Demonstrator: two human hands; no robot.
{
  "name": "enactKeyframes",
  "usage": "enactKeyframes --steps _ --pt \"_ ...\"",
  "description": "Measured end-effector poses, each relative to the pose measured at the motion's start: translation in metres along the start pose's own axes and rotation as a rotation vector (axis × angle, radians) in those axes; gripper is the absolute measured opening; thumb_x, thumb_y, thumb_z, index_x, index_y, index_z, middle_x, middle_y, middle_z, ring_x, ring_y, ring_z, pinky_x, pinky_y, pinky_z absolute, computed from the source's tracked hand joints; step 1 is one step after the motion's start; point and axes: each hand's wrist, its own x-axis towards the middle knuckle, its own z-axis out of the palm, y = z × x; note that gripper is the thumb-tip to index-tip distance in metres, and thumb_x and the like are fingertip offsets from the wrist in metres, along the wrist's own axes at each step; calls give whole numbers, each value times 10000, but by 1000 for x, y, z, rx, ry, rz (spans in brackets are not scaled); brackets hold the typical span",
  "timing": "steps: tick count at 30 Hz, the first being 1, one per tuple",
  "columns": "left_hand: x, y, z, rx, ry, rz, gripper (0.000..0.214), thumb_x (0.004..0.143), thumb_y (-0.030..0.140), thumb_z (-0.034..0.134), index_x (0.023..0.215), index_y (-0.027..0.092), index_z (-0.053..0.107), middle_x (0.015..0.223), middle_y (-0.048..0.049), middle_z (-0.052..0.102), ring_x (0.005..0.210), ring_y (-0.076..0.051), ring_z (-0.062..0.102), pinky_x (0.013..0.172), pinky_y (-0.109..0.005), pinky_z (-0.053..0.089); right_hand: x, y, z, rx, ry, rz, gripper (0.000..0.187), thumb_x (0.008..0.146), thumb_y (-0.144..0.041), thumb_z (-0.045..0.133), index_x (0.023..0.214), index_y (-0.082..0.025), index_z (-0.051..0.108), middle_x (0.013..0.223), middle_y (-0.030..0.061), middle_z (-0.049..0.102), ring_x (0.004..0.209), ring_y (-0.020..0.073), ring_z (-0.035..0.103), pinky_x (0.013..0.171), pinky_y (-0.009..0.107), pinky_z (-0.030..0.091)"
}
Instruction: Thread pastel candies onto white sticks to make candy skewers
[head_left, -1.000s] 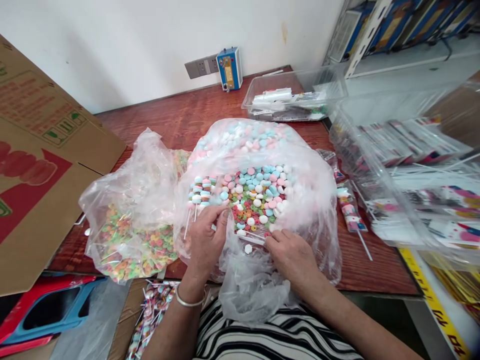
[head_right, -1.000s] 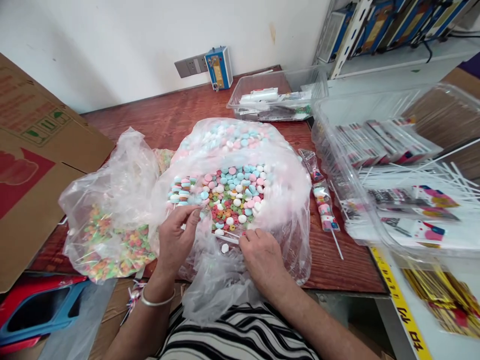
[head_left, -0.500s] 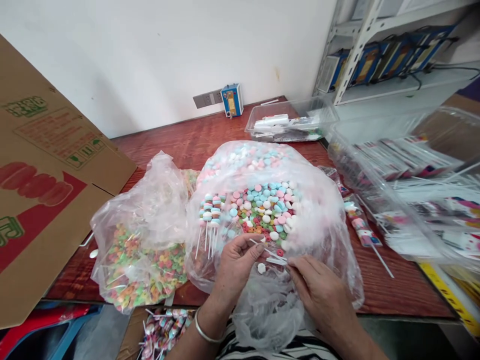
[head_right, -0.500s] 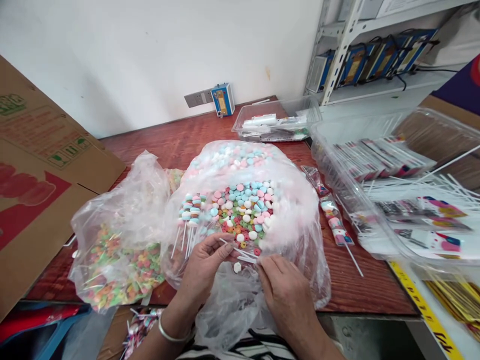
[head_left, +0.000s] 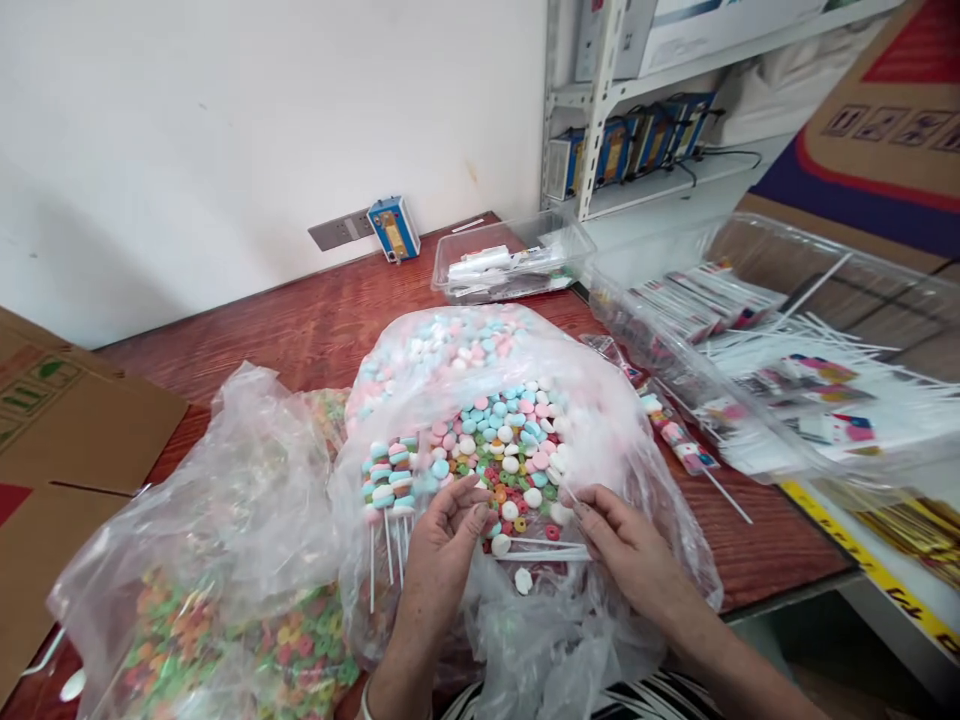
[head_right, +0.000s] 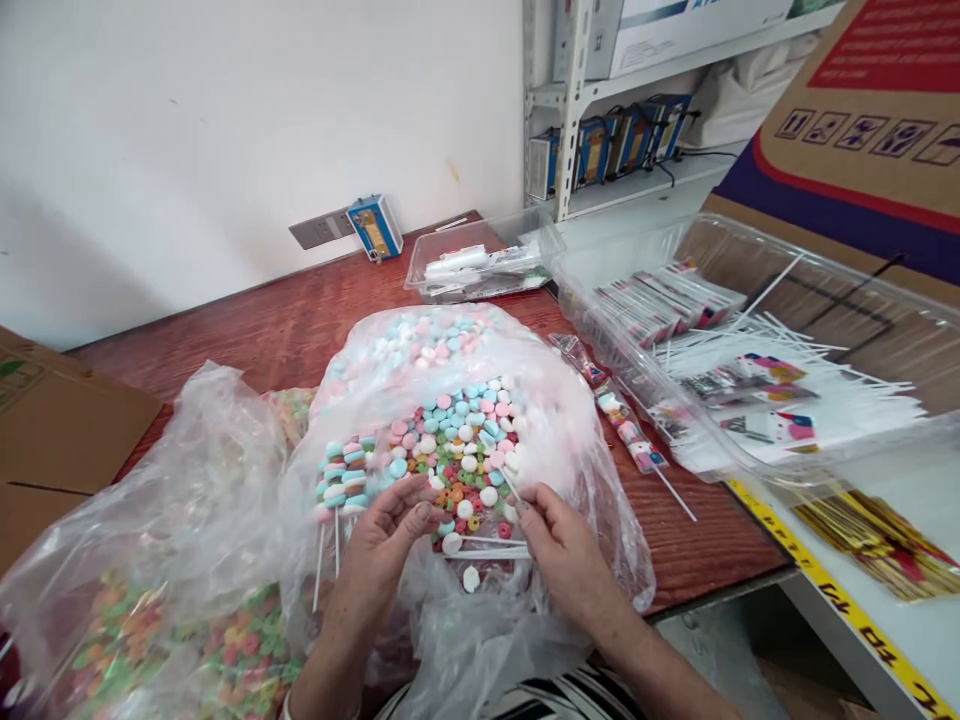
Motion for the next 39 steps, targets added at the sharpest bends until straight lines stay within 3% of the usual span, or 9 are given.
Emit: enactKeyframes --steps 5,9,14,19,23,25,29,32,39 --pt "23 2 13 433 -51 204 212 852 295 610 1016 188 689 1000 -76 722 930 -221 671 837 -357 530 -2 39 -3 340 38 253 276 889 -475 503 818 -211 538 527 -106 329 406 81 261 357 198 199" --pt "44 7 41 756 -68 483 211 881 151 515 993 214 683 987 -59 693 951 -211 639 855 -353 497 -8 51 -7 285 -27 182 305 916 -502 465 846 -219 551 510 -107 301 397 88 261 361 203 223" --pt "72 9 67 1022 -50 639 254 861 82 487 1009 227 634 1022 -67 639 952 -215 608 802 -338 488 -9 48 -11 208 -12 126 297 929 -482 458 836 -229 585 491 -94 337 411 109 333 395 212 287" --pt "84 6 74 1195 -52 624 146 827 120 564 932 211 607 1004 -66 604 931 -229 583 767 -342 471 -7 48 -12 219 -41 102 291 931 -451 475 772 -223 564 512 -88 341 418 98 322 387 206 265" --pt "80 12 68 1034 8 572 67 855 182 548 894 208 595 937 -53 616 850 -206 584 741 -327 451 -6 48 -13 265 -82 121 300 936 -465 455 790 -225 560 523 -90 330 422 98 304 387 208 250" --pt "76 16 63 843 0 445 65 856 250 569 897 205 593 854 -33 633 794 -190 594 717 -309 459 -6 49 -13 286 -100 134 298 936 -471 453 804 -226 559 524 -92 320 418 97 297 384 206 239" --pt "72 14 61 481 -192 113 158 828 337 603 887 190 598 755 -18 669 688 -172 634 640 -283 495 -6 51 -12 307 -96 131 278 931 -455 477 809 -223 571 530 -92 323 414 92 290 383 204 229" --pt "72 6 65 440 -230 1 202 806 338 615 934 183 632 749 -23 687 652 -182 659 611 -295 504 -6 50 -12 306 -84 127 270 928 -444 491 804 -220 576 536 -90 335 422 91 292 383 203 225" --pt "70 -5 71 827 -144 260 215 767 269 665 966 199 707 741 -12 660 669 -172 587 646 -291 438 -6 49 -12 319 -89 136 265 926 -439 501 801 -217 574 532 -90 332 422 86 302 379 197 227"
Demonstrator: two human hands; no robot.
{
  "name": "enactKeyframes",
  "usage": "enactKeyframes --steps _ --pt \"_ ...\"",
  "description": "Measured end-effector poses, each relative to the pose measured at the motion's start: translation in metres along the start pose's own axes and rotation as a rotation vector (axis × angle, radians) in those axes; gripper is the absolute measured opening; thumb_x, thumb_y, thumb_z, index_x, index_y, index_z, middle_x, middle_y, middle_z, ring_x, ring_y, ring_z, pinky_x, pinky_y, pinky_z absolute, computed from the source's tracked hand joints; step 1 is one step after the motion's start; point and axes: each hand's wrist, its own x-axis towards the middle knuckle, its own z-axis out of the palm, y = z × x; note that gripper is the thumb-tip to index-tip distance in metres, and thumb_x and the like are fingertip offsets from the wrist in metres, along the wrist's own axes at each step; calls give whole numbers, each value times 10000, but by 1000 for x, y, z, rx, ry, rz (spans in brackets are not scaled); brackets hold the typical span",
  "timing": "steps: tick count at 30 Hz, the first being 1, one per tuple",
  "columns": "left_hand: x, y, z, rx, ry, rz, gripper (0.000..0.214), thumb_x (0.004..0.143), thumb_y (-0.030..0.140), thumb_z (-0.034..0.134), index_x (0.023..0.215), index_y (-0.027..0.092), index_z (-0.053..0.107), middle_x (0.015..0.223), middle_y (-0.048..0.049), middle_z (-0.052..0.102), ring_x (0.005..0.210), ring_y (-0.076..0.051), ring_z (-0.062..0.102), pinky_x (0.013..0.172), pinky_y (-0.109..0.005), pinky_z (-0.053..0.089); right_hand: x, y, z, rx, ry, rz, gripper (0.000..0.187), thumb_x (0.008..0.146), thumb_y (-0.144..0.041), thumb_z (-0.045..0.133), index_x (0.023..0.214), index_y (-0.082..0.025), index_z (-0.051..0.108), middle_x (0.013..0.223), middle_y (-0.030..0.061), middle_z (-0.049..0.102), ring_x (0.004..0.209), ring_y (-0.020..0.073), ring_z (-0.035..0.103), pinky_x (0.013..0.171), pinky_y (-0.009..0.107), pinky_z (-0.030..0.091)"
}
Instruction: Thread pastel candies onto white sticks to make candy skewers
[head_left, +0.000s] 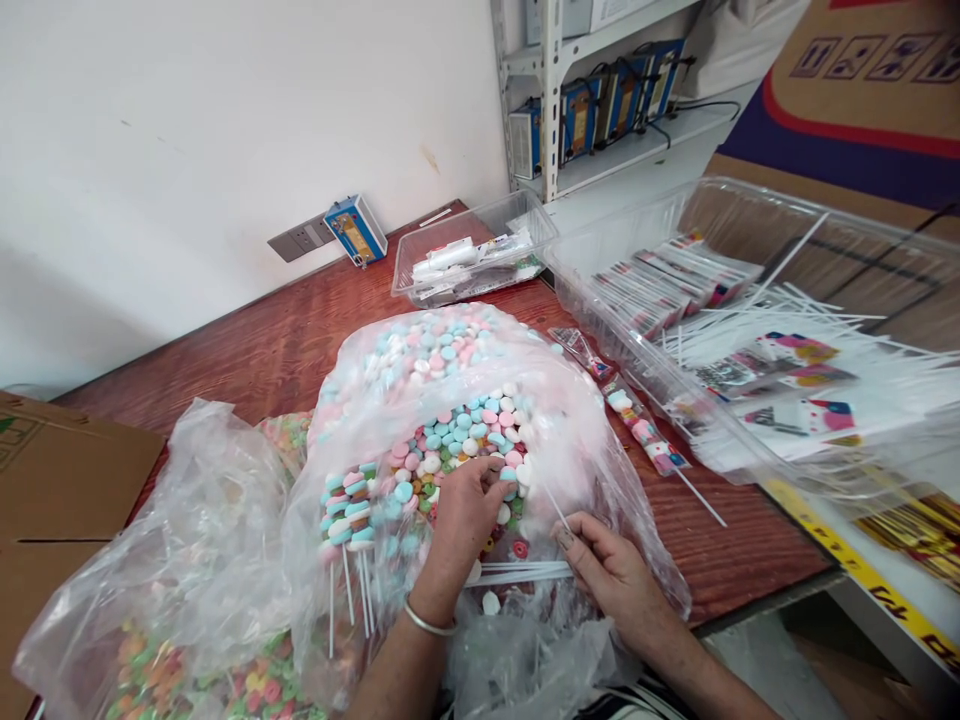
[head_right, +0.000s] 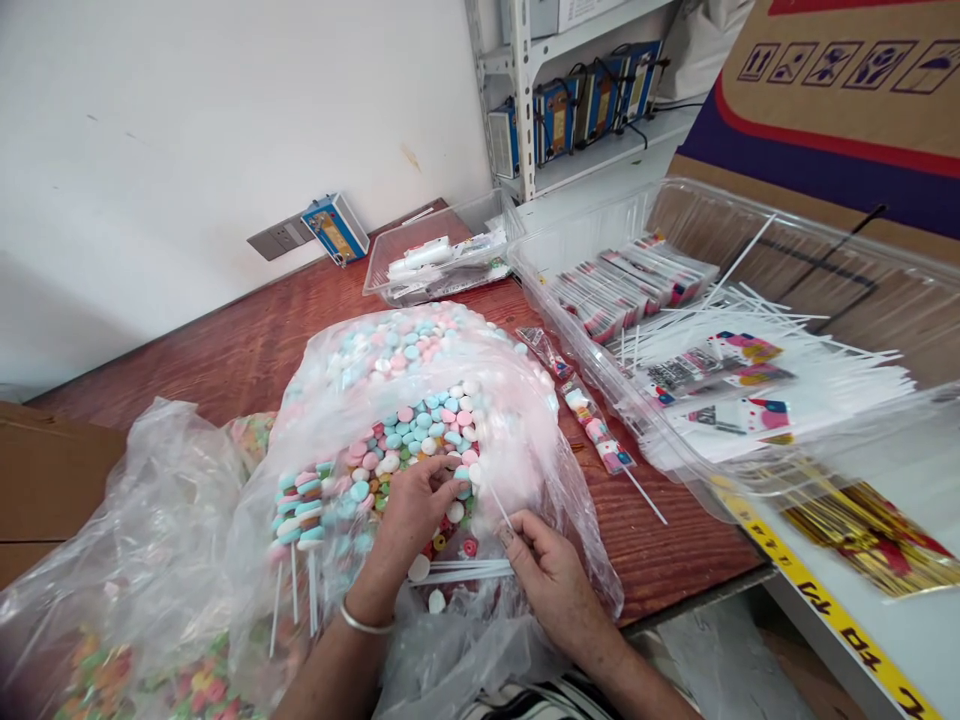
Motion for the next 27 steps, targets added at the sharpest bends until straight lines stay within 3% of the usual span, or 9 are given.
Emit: enactKeyframes --steps 5,8,12,14,18,21,24,27 --pt "-11 3 5 39 92 115 76 748 192 658 820 191 634 814 -6 596 712 -148 534 657 -274 415 0 -7 -1 38 -2 38 298 903 -485 519 767 -222 553 512 -96 311 416 85 280 385 199 245" --pt "-21 5 4 -299 67 1 141 763 248 671 851 186 580 824 -7 614 684 -129 548 618 -250 433 2 -24 -2 38 23 5 259 892 -469 544 813 -225 583 556 -70 439 476 107 420 444 204 363" --pt "-33 12 0 -906 -158 -166 299 714 326 766 878 188 559 766 17 604 646 -121 579 556 -225 469 11 -44 4 23 4 -151 221 884 -396 589 1032 -234 618 868 9 663 805 176 625 728 257 517" --pt "-39 14 -1 -1049 -194 -191 312 698 313 793 886 179 583 774 18 610 650 -111 586 575 -222 487 16 -48 10 3 -20 -224 218 896 -367 584 1062 -229 617 985 30 686 897 189 635 818 284 515" --pt "-47 13 -1 -1141 -194 -198 345 674 240 823 948 160 630 875 -20 662 780 -123 626 710 -237 515 22 -47 19 -50 -17 -268 199 919 -333 549 1064 -207 603 998 34 699 885 178 643 806 272 510" --pt "-48 11 0 -1120 -131 -201 345 686 237 815 967 157 633 896 -32 677 795 -124 632 719 -237 517 19 -50 19 -138 3 -277 208 940 -343 490 1042 -197 598 958 31 696 862 177 641 778 266 504" --pt "-45 9 -2 -1078 23 -216 330 697 263 801 954 161 621 846 -14 673 731 -105 623 689 -228 515 8 -55 15 -338 7 -241 279 975 -350 373 1003 -198 604 844 27 690 727 179 625 668 272 486" --pt "-40 7 -6 -1029 158 -222 370 687 272 798 992 166 619 869 -22 687 757 -117 640 713 -241 524 -7 -57 10 -529 -142 -214 308 974 -336 337 1045 -212 610 801 37 703 676 197 629 635 293 465"
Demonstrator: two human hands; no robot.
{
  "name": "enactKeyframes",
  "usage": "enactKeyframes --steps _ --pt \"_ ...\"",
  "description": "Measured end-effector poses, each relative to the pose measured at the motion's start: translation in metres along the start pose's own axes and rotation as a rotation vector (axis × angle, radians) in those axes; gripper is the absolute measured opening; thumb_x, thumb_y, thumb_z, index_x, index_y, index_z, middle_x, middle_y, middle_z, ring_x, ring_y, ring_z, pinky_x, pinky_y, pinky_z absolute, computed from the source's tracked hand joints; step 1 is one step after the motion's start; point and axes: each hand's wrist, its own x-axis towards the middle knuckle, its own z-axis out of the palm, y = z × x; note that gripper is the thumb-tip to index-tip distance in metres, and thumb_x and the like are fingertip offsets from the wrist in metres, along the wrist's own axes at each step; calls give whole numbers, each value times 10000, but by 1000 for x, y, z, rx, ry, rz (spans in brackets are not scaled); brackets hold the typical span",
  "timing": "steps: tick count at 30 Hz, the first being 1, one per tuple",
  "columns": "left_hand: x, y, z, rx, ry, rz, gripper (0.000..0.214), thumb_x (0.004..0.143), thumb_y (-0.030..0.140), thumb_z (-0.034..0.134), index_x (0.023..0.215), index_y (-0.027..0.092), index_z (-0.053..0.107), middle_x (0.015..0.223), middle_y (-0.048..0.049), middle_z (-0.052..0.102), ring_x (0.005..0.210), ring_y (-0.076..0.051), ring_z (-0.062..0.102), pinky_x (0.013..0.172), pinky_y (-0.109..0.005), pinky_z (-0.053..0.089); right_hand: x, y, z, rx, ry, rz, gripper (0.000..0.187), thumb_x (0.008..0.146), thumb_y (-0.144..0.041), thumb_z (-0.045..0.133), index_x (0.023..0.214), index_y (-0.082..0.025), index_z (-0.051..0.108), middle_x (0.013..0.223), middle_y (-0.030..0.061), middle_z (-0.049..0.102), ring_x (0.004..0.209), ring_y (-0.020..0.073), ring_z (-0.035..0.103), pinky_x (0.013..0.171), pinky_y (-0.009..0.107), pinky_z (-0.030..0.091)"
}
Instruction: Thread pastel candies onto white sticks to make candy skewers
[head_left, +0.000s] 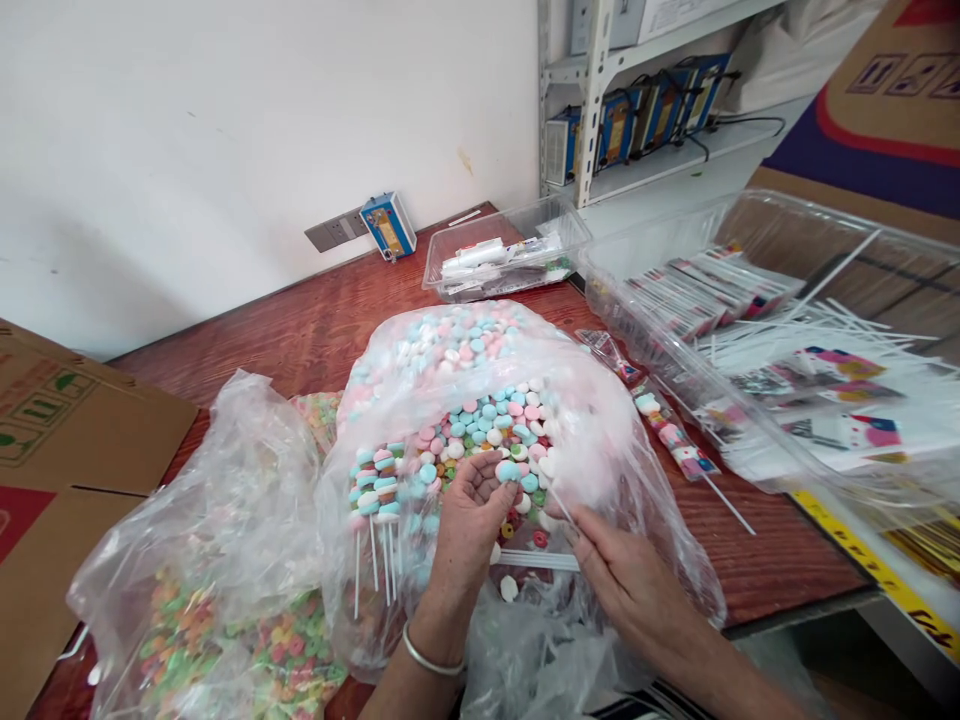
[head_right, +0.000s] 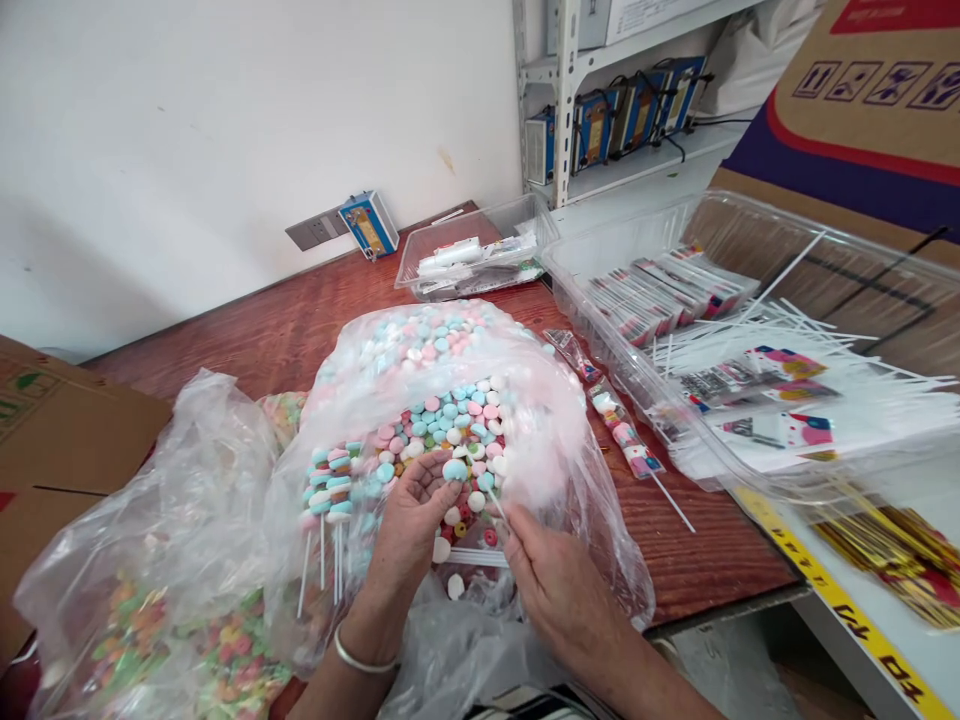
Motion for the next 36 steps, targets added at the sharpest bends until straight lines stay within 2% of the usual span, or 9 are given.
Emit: enactKeyframes --steps 3,5,8,12,20,24,27,31,36 --pt "3 3 -2 39 47 50 347 698 278 777 989 158 633 902 -46 701 801 -136 655 740 -255 527 -10 -4 0 -45 -154 2 325 976 -327 312 1063 -214 604 827 50 713 698 205 643 624 294 450" --pt "3 3 -2 59 45 59 319 712 281 763 977 155 637 889 -49 700 795 -141 656 732 -258 528 -12 -7 2 -41 -183 29 346 978 -329 283 999 -200 604 788 48 698 666 198 627 585 286 422" --pt "1 2 -2 49 40 54 296 720 275 758 963 160 633 865 -42 694 794 -139 652 717 -248 525 -9 -11 2 -10 -169 71 367 978 -349 268 904 -195 593 737 35 668 641 187 597 576 282 402" --pt "0 -2 -3 36 16 65 268 734 248 749 956 171 619 859 -25 690 809 -127 647 730 -231 521 -5 -14 -1 45 -160 101 349 974 -360 297 877 -196 589 747 24 651 666 177 583 608 276 403" --pt "2 -1 -5 163 -64 97 200 753 205 707 937 179 633 886 -37 707 859 -157 657 756 -251 517 -5 -13 -3 113 -173 148 326 963 -368 341 838 -195 587 659 -12 564 576 142 491 519 240 348" --pt "2 -2 -4 225 -91 113 157 766 213 688 916 181 652 853 -30 704 796 -152 650 721 -252 513 -5 -13 0 155 -157 169 337 952 -396 349 816 -203 589 572 -36 496 493 134 433 470 236 317" --pt "2 -5 -3 247 -92 107 145 767 222 684 904 185 658 827 -23 702 758 -148 645 693 -247 507 -4 -13 2 156 -132 173 335 943 -390 351 842 -207 612 563 -32 503 516 151 468 483 244 335" --pt "0 -12 -2 257 -94 114 158 757 209 682 911 185 654 847 -30 695 772 -152 642 688 -244 503 -5 -13 3 146 -113 147 333 934 -369 350 902 -199 635 672 3 602 634 178 556 549 258 391" --pt "-16 -23 6 301 -154 140 127 773 185 648 900 189 656 769 -9 642 674 -133 597 632 -241 497 -4 -4 8 94 -83 162 361 932 -369 331 851 -181 629 637 3 591 568 174 528 523 266 402"
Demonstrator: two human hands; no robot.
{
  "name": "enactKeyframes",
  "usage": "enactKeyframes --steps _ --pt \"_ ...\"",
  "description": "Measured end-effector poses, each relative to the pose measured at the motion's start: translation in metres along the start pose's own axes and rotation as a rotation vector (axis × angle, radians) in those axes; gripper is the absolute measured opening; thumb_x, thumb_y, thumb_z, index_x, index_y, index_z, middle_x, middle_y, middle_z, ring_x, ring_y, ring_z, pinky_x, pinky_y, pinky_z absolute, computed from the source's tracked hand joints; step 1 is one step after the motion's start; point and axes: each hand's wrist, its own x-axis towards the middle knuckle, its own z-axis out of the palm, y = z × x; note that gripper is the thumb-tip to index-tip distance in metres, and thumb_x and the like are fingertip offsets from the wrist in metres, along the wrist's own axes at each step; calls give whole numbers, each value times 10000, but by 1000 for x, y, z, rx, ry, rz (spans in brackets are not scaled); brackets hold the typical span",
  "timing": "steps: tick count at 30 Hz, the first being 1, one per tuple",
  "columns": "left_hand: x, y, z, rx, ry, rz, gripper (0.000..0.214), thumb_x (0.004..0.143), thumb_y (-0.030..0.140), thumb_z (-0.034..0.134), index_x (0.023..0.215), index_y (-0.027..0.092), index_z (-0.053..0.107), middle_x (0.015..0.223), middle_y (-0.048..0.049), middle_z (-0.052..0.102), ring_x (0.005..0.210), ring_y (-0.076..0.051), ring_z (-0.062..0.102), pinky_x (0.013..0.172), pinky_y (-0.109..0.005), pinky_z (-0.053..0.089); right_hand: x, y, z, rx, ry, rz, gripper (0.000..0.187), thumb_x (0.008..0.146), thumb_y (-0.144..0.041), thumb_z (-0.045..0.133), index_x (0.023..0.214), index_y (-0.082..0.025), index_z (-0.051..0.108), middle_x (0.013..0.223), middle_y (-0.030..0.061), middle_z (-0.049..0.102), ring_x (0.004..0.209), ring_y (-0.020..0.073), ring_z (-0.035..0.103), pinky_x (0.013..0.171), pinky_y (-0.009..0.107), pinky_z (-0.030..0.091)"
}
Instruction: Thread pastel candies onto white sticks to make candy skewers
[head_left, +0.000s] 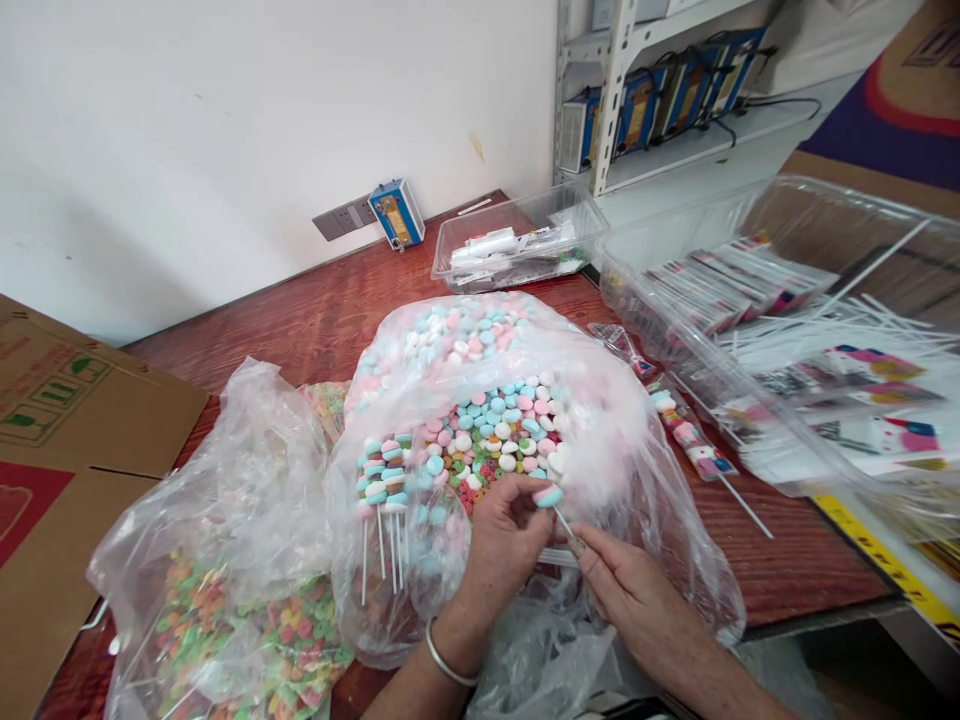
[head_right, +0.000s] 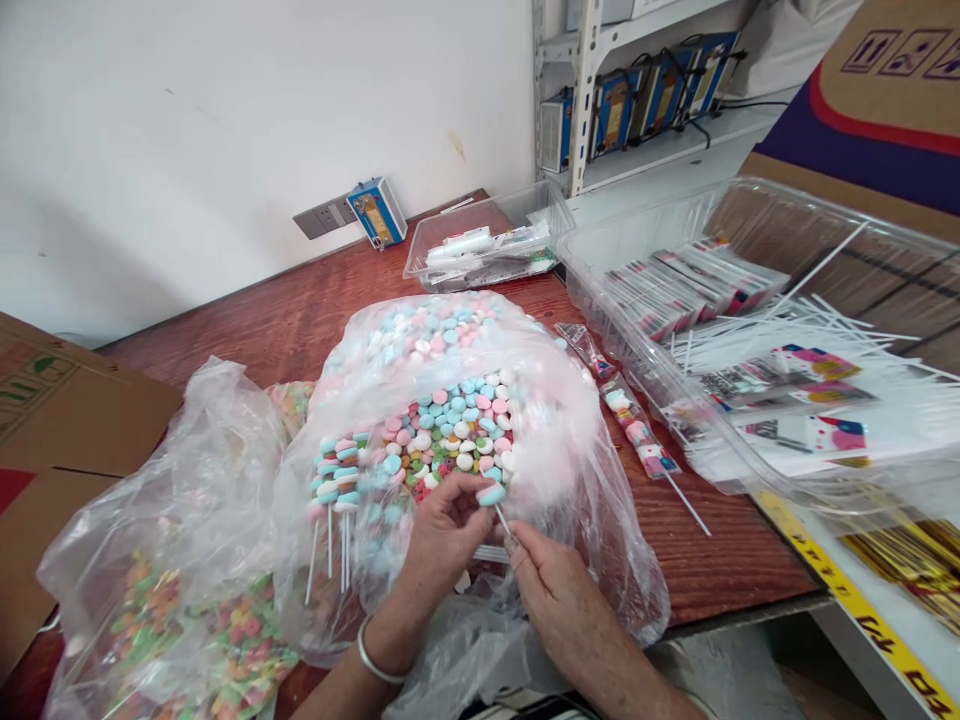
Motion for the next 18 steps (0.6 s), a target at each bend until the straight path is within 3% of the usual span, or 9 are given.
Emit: enactKeyframes --steps 3,6,8,10,12,15,18 --pt "-15 -1 4 159 -53 51 156 807 174 607 940 196 684 843 -36 650 735 -156 614 669 -262 512 4 12 2 -28 13 -19 363 917 -340 333 950 -172 653 706 26 648 631 200 591 585 290 456" --pt "-24 -1 -7 240 -97 56 385 851 149 541 1217 239 615 1023 -64 684 841 -182 652 753 -297 529 8 23 1 -67 12 -36 385 919 -351 333 1041 -175 654 800 63 700 752 237 649 700 330 490" --pt "-23 -1 -23 331 -2 80 478 877 151 515 1341 270 523 1101 -70 689 901 -198 661 818 -329 522 11 28 -1 -136 52 -6 386 921 -371 329 989 -180 658 798 76 706 753 250 655 693 337 483" --pt "-16 -1 -44 525 173 168 414 887 160 515 1283 268 578 1106 -77 688 975 -227 646 887 -366 492 12 31 -2 -202 80 17 369 921 -379 333 895 -193 651 771 68 704 712 247 650 650 327 468" --pt "-7 1 -63 749 250 245 311 890 147 500 1136 243 663 1067 -90 683 1011 -253 622 907 -398 471 13 32 -2 -223 76 10 352 927 -380 338 838 -208 633 741 49 699 683 235 644 623 311 456" --pt "2 3 -82 953 201 285 244 893 122 488 1005 209 687 981 -90 678 953 -242 609 863 -389 480 13 34 1 -203 52 -10 343 939 -386 339 823 -220 617 731 32 696 684 226 649 624 300 453" --pt "3 3 -84 1021 110 313 184 879 124 537 955 208 682 947 -74 677 934 -229 592 839 -371 479 13 37 4 -188 38 -17 347 946 -401 344 806 -226 608 718 29 694 683 223 649 619 293 445"
